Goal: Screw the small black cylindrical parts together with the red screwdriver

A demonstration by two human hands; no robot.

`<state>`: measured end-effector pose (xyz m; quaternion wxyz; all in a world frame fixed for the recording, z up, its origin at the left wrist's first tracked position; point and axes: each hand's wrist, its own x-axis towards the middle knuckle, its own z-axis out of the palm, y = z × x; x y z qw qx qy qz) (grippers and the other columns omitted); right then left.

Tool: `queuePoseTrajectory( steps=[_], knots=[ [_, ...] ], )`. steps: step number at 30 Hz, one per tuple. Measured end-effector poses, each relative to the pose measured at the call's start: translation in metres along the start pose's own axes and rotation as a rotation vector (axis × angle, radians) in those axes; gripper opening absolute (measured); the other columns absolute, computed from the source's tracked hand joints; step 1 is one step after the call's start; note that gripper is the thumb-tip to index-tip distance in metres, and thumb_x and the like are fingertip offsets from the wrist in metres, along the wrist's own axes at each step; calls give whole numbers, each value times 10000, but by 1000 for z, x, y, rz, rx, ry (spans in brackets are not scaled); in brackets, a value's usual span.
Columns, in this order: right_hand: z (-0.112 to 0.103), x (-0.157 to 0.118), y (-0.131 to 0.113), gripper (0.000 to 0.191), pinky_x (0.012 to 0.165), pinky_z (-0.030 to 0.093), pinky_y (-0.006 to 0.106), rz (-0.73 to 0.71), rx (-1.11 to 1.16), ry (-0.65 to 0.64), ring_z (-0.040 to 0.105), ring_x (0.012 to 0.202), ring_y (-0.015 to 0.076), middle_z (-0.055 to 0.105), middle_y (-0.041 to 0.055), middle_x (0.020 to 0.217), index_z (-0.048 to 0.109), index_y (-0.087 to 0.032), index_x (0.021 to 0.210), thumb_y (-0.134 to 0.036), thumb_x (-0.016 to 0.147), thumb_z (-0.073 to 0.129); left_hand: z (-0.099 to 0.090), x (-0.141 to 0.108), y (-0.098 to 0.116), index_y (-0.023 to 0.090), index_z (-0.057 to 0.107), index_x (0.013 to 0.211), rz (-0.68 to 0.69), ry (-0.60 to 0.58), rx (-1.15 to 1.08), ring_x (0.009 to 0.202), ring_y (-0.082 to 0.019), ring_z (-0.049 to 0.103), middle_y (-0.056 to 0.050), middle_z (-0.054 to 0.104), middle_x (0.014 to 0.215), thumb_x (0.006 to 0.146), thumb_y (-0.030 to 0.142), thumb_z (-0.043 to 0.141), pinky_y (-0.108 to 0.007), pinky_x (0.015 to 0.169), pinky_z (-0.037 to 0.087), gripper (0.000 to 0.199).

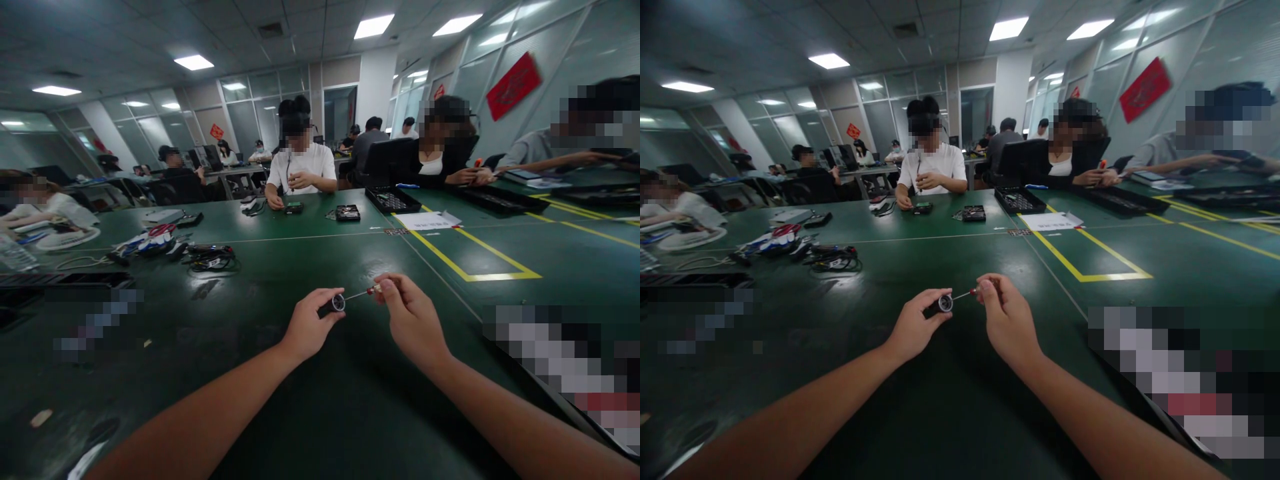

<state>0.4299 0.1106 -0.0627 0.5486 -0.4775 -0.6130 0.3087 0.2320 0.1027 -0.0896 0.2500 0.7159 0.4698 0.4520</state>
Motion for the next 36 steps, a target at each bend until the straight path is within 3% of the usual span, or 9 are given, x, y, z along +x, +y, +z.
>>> queuePoseTrajectory(
  steps=[3,5,7,11,17,25,31,36],
  knots=[
    [5,7,8,304,714,532,372,232,269,59,622,719,206,654,49,791,640,-212,909,-508,910,572,-4,1,-2,271,682,1247,74,-25,78,1164,-217,618,-44,688,1223,821,60,745,-421,1062,463,480],
    [7,11,14,275,659,543,364,396,481,29,572,627,184,589,21,698,618,-217,809,-483,880,603,-8,3,-4,279,676,1256,96,-24,115,1167,-219,613,-42,686,1227,832,76,741,-427,1055,464,475],
    [8,13,18,257,627,541,345,448,562,49,544,595,167,561,7,672,610,-220,772,-460,860,635,-10,4,-5,278,673,1261,84,-14,124,1167,-224,613,-46,687,1226,839,90,737,-432,1051,465,466],
    [8,11,17,263,677,535,339,317,470,100,590,678,174,630,20,764,635,-221,841,-482,848,667,-10,6,-8,276,671,1266,44,-7,122,1165,-233,616,-56,687,1226,836,102,744,-441,1057,459,469],
    [8,7,13,347,744,507,374,178,258,26,621,743,196,656,29,813,629,-217,952,-557,906,574,-8,4,-10,283,668,1273,36,-23,115,1170,-228,611,-52,684,1228,829,105,757,-433,1062,450,486],
    [1,3,2,300,762,509,376,36,87,-47,644,770,207,681,46,824,623,-209,970,-491,944,520,-9,3,-8,282,660,1285,14,-38,125,1176,-242,609,-64,680,1235,848,138,743,-453,1064,449,467],
    [0,1,-3,308,747,487,363,27,-20,-25,640,767,212,686,52,812,621,-211,957,-484,966,481,-8,4,-7,271,664,1279,14,-32,114,1169,-240,614,-63,684,1227,837,134,755,-447,1065,448,472],
    [-1,-1,-7,362,622,427,318,22,-53,-73,576,642,185,609,8,681,630,-217,918,-532,974,462,-8,4,-8,277,667,1276,24,-41,133,1155,-243,622,-61,690,1213,838,126,749,-448,1055,454,470]
  ],
)
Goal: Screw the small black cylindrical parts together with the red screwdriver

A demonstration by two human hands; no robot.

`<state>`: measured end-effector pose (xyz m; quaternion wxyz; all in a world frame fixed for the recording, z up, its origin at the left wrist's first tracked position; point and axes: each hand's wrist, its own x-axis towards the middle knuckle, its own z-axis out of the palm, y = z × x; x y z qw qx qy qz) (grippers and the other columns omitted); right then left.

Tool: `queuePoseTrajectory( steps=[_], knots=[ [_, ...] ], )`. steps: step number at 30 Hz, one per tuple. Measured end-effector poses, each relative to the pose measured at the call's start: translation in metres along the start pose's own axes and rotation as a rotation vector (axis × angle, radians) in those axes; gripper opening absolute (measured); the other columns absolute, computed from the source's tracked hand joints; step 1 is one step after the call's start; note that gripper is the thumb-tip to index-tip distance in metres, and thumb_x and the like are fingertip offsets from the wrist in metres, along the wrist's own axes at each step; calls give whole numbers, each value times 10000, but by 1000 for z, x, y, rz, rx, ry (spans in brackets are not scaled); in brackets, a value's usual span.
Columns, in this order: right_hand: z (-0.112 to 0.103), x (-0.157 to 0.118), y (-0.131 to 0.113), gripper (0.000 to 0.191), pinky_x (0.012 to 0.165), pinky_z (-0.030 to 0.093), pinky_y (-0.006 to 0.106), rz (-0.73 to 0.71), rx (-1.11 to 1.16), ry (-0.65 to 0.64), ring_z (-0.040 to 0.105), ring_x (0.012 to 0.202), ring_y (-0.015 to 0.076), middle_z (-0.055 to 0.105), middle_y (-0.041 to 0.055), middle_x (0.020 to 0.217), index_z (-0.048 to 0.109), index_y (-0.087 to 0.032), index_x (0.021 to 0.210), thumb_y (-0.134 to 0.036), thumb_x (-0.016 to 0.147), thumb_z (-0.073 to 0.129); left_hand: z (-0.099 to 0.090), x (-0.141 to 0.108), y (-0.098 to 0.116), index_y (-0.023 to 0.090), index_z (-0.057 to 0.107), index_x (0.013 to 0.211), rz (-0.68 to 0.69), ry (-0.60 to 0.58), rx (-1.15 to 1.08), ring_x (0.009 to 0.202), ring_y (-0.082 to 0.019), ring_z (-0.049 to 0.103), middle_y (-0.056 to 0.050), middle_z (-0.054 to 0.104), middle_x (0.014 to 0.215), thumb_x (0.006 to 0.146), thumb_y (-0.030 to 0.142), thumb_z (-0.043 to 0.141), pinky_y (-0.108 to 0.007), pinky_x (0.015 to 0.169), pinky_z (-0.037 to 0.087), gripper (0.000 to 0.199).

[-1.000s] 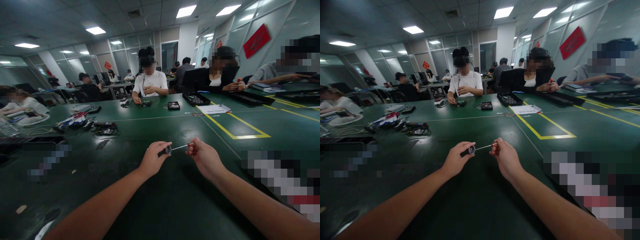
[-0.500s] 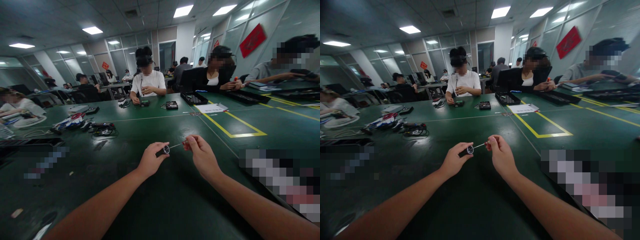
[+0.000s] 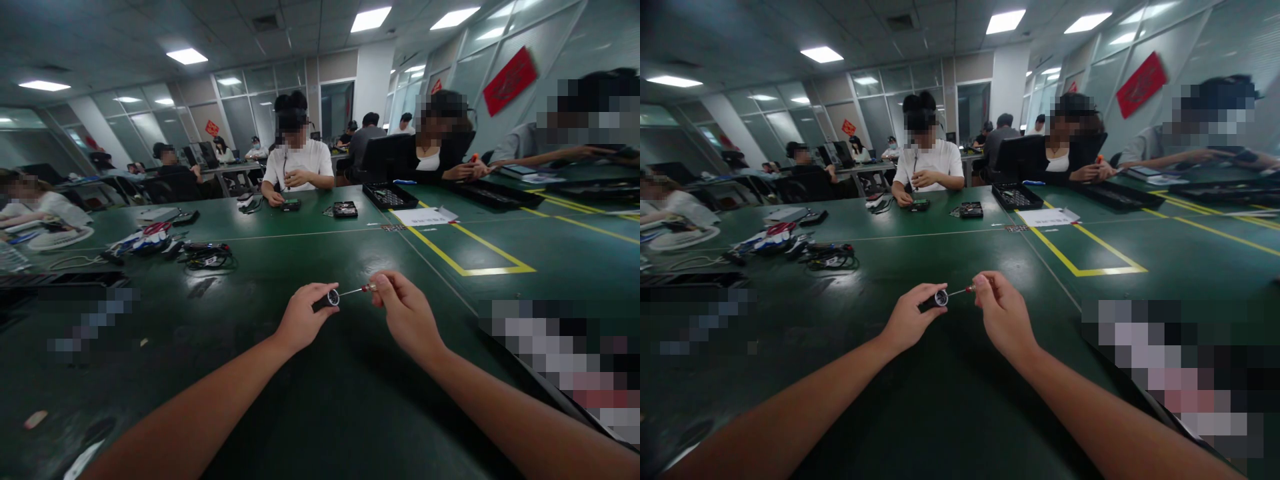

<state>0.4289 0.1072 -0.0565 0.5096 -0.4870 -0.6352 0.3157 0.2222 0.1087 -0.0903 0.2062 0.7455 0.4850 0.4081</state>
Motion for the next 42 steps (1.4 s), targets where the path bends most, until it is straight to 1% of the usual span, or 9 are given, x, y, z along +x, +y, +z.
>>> queuePoseTrajectory(
  steps=[5,11,14,19,27,31,35,38,42],
  knots=[
    [0,-2,1,415,585,392,317,-19,-70,30,538,594,175,572,-3,641,644,-218,852,-564,978,453,2,0,-2,283,669,1272,8,-15,20,1159,-244,616,-54,692,1215,833,123,758,-445,1052,450,477],
    [2,-1,10,286,728,482,357,-11,49,44,634,802,217,696,54,915,601,-219,1080,-460,952,514,2,0,-3,283,656,1287,10,-7,3,1167,-239,612,-55,683,1235,840,127,754,-445,1049,451,484],
    [2,-1,7,273,732,481,354,-20,57,37,631,791,215,687,44,862,613,-224,1008,-471,948,512,2,-1,-3,281,660,1281,10,-7,-1,1167,-239,612,-56,686,1230,836,125,757,-446,1052,450,482],
    [0,-1,-1,425,567,396,319,-1,-79,22,547,586,189,586,3,637,663,-226,895,-576,973,435,3,-1,-5,286,658,1285,19,-14,-2,1172,-234,608,-51,685,1233,837,134,759,-448,1061,442,485],
    [2,0,8,310,686,460,350,23,0,25,615,753,215,689,45,896,620,-222,1108,-447,952,474,1,0,0,272,663,1282,-11,0,-12,1156,-230,617,-53,689,1217,833,108,749,-428,1055,454,486],
    [1,0,7,270,703,466,348,38,37,26,612,758,212,672,35,831,624,-222,1012,-435,946,471,1,0,1,263,667,1277,-9,1,-10,1163,-234,617,-59,691,1223,834,106,744,-439,1062,453,476],
    [0,0,4,407,618,428,336,24,-76,-1,581,640,201,631,14,689,663,-229,922,-549,984,420,3,0,-2,272,676,1264,-6,8,-17,1161,-239,621,-62,693,1215,825,110,750,-450,1060,457,473],
    [0,0,4,399,647,441,349,-9,-120,24,606,682,215,679,41,766,680,-220,984,-538,981,439,3,0,-3,272,674,1267,0,8,-27,1166,-238,619,-61,691,1220,820,110,755,-450,1067,453,482],
    [1,1,10,329,693,474,352,4,-21,42,623,753,214,698,57,897,621,-215,1104,-483,962,494,1,0,1,275,671,1271,-5,4,-19,1167,-239,618,-60,692,1222,825,104,750,-452,1066,455,484]
  ],
)
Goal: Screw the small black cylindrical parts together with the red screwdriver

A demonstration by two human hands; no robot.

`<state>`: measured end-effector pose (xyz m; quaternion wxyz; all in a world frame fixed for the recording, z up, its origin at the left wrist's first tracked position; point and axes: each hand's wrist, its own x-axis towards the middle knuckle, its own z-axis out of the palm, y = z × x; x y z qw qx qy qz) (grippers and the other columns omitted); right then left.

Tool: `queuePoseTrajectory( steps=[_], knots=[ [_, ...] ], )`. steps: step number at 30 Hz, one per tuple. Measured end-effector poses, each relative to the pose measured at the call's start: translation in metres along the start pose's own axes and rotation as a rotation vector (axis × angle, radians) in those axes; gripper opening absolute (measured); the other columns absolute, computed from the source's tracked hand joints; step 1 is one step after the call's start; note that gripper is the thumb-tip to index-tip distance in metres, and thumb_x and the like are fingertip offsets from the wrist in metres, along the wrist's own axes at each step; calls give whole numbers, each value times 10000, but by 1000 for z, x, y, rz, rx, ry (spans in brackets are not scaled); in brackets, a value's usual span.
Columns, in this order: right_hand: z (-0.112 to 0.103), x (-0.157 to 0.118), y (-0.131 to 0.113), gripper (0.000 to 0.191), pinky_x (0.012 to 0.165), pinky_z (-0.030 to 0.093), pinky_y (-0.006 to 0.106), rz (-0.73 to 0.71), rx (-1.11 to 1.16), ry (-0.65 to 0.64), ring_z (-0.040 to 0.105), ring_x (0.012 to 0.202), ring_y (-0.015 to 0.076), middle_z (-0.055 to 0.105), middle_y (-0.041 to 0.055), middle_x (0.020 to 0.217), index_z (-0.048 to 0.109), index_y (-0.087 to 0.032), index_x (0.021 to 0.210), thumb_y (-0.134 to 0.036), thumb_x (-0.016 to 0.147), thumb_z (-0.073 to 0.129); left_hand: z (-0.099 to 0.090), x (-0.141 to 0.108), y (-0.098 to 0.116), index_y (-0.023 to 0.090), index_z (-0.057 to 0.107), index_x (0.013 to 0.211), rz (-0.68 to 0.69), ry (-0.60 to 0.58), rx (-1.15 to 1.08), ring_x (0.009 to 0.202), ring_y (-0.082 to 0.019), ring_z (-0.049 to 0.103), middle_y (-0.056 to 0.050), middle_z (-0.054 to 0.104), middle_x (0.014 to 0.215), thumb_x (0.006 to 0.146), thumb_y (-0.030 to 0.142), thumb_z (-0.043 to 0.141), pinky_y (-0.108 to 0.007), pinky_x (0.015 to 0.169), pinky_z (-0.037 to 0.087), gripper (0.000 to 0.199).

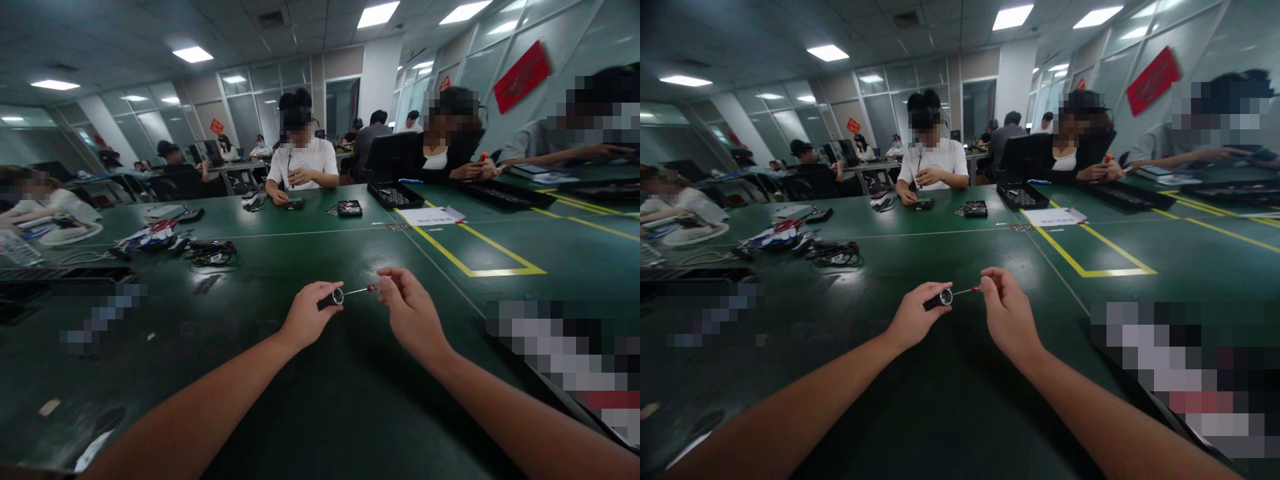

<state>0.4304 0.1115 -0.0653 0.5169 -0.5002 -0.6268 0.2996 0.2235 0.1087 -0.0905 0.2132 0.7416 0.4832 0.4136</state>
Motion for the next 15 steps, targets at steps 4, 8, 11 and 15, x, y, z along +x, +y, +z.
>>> queuePoseTrajectory(
  steps=[4,8,11,15],
  knots=[
    [0,0,0,304,656,458,331,17,51,-10,602,731,200,670,35,840,617,-222,1046,-486,965,489,1,0,1,274,674,1267,-1,0,5,1162,-234,618,-56,694,1215,817,91,757,-440,1057,460,493],
    [-1,-1,-6,423,573,397,321,-3,-46,-14,529,590,179,580,2,666,645,-225,898,-574,984,420,2,0,-2,268,677,1262,9,1,-16,1158,-224,620,-55,693,1220,812,84,761,-433,1062,456,494],
    [-1,-1,-6,410,623,414,336,-43,-94,-5,567,645,197,617,21,709,668,-223,905,-548,986,431,1,0,-2,267,678,1261,10,8,-34,1172,-221,619,-59,691,1233,816,83,754,-434,1076,450,488],
    [0,-1,-1,282,711,458,343,-41,15,-1,620,789,215,676,40,887,617,-221,1084,-441,968,484,-1,0,1,273,677,1262,2,9,-22,1177,-235,628,-64,698,1243,826,99,748,-501,1137,391,475]
  ],
)
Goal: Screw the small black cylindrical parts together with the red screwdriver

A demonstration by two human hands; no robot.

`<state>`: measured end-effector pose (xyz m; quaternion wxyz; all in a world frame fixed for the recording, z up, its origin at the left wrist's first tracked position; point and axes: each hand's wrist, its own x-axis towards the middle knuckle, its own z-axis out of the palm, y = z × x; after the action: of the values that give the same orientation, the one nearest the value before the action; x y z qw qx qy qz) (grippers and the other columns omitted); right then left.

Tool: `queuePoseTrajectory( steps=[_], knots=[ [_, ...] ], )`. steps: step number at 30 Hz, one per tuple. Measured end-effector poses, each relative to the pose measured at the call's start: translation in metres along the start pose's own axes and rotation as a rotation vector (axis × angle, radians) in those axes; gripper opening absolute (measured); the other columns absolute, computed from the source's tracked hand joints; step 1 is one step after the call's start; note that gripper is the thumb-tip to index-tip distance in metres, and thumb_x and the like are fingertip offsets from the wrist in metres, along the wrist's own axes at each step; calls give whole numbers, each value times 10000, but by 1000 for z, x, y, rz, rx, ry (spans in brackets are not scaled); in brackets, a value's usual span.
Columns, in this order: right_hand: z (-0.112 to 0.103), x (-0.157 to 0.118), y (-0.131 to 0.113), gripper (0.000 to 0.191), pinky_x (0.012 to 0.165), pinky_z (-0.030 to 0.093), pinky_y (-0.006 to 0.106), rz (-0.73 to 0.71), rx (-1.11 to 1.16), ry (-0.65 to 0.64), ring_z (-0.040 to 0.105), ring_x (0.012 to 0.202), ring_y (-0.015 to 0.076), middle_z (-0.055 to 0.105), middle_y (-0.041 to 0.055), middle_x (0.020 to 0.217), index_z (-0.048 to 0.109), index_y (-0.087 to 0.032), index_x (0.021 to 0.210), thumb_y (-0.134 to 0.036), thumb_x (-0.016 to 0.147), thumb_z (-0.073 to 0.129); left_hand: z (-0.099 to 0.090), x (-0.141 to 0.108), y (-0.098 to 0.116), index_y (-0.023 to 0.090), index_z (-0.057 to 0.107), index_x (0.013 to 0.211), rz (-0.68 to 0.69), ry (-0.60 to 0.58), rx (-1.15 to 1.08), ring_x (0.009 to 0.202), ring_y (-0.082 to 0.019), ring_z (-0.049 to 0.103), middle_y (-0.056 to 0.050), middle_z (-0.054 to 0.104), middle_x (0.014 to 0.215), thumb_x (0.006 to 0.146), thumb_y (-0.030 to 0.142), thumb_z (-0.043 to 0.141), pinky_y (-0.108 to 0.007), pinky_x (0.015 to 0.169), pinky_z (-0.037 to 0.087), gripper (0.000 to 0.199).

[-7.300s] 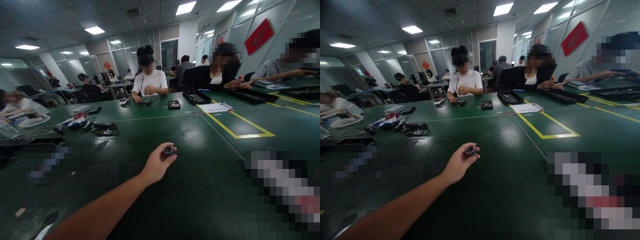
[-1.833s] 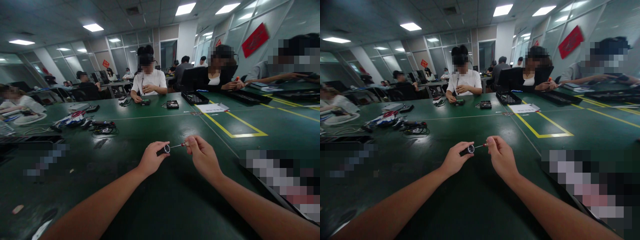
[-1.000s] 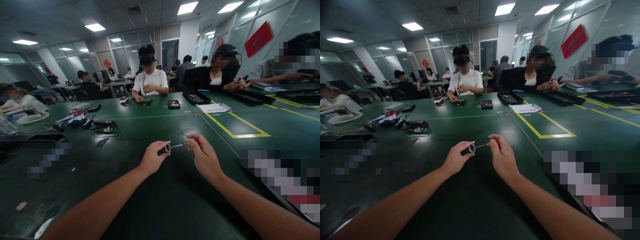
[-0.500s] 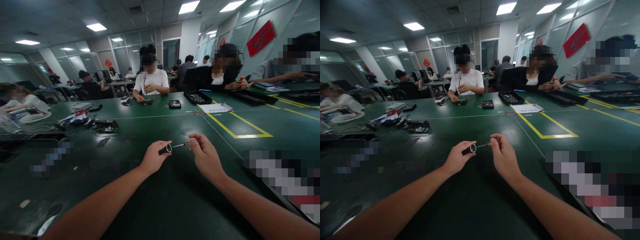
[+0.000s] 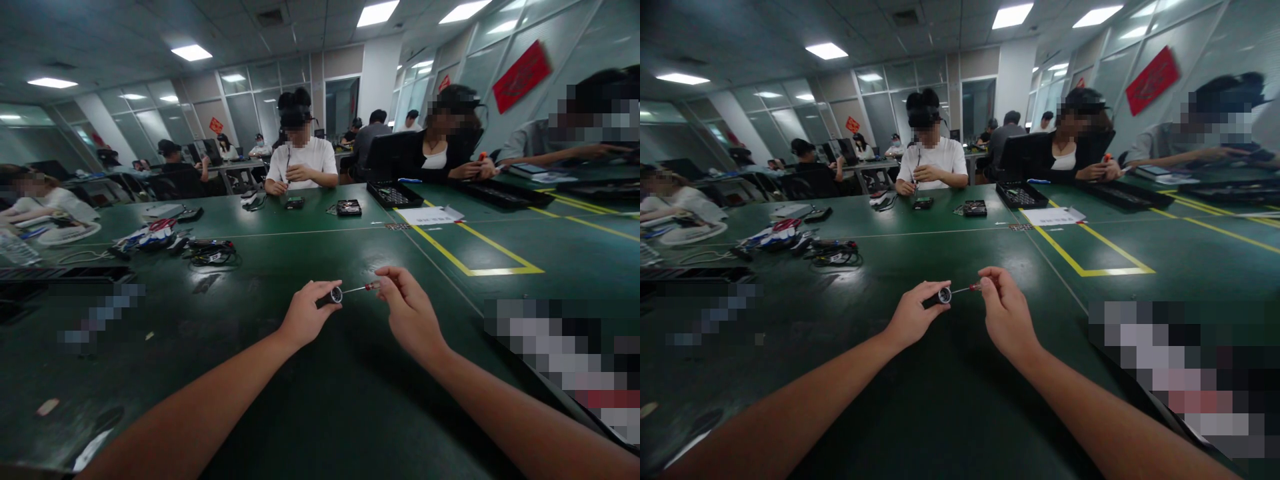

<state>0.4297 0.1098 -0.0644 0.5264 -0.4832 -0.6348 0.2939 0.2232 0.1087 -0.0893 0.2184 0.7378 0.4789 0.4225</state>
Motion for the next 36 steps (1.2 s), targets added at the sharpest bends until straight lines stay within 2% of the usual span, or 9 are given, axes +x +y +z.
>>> queuePoseTrajectory(
  steps=[4,7,12,15,21,24,26,31,36],
  knots=[
    [-1,0,-1,321,646,427,325,0,-23,-28,578,690,195,620,11,760,625,-229,963,-492,989,442,1,1,1,281,684,1243,-11,-10,44,1203,-241,628,-52,705,1247,826,114,758,-577,1219,228,455],
    [-2,-1,-4,403,604,389,324,-15,-131,-23,544,618,188,587,5,673,646,-225,869,-529,998,415,3,1,-1,276,689,1229,-19,-14,62,1208,-235,629,-42,710,1242,814,121,775,-559,1224,233,451],
    [0,-1,2,257,662,429,329,-44,-86,-10,610,742,208,672,30,835,606,-224,1059,-420,986,457,2,0,-4,261,647,1299,-62,28,67,1202,-245,627,-54,690,1275,811,148,787,-533,1210,290,519],
    [1,0,5,231,699,446,333,-35,-30,-17,623,807,211,682,34,897,585,-234,1060,-414,986,459,0,-1,-3,253,670,1258,-74,41,67,1150,-243,645,-47,710,1220,814,160,786,-519,1181,345,468],
    [-1,1,-3,420,602,402,335,3,-150,-8,572,623,197,610,7,684,671,-229,992,-544,1004,394,1,0,-1,257,694,1202,-29,11,60,1158,-232,653,-35,722,1207,819,143,777,-545,1242,207,408],
    [0,1,-2,368,633,426,340,-10,-116,1,592,664,202,659,26,764,664,-221,1080,-490,997,427,1,0,-1,261,687,1218,-26,9,51,1185,-233,641,-38,713,1230,828,150,769,-549,1242,208,414],
    [1,1,1,316,697,465,347,-13,-1,11,625,771,213,695,53,898,614,-208,1131,-448,973,482,1,1,-1,255,688,1217,-31,14,49,1192,-231,638,-42,709,1239,830,149,764,-548,1242,210,409],
    [2,0,3,280,722,468,345,-2,61,-10,615,779,206,671,38,861,622,-215,1043,-462,953,524,0,1,-1,247,689,1214,-28,22,53,1185,-228,640,-47,712,1233,817,134,775,-554,1240,212,421],
    [2,-3,-4,417,641,425,336,18,-37,17,567,654,193,600,9,705,643,-224,912,-581,978,436,2,0,-2,264,690,1213,-15,-3,49,1209,-243,630,-47,708,1244,818,142,776,-589,1233,201,423]
  ],
)
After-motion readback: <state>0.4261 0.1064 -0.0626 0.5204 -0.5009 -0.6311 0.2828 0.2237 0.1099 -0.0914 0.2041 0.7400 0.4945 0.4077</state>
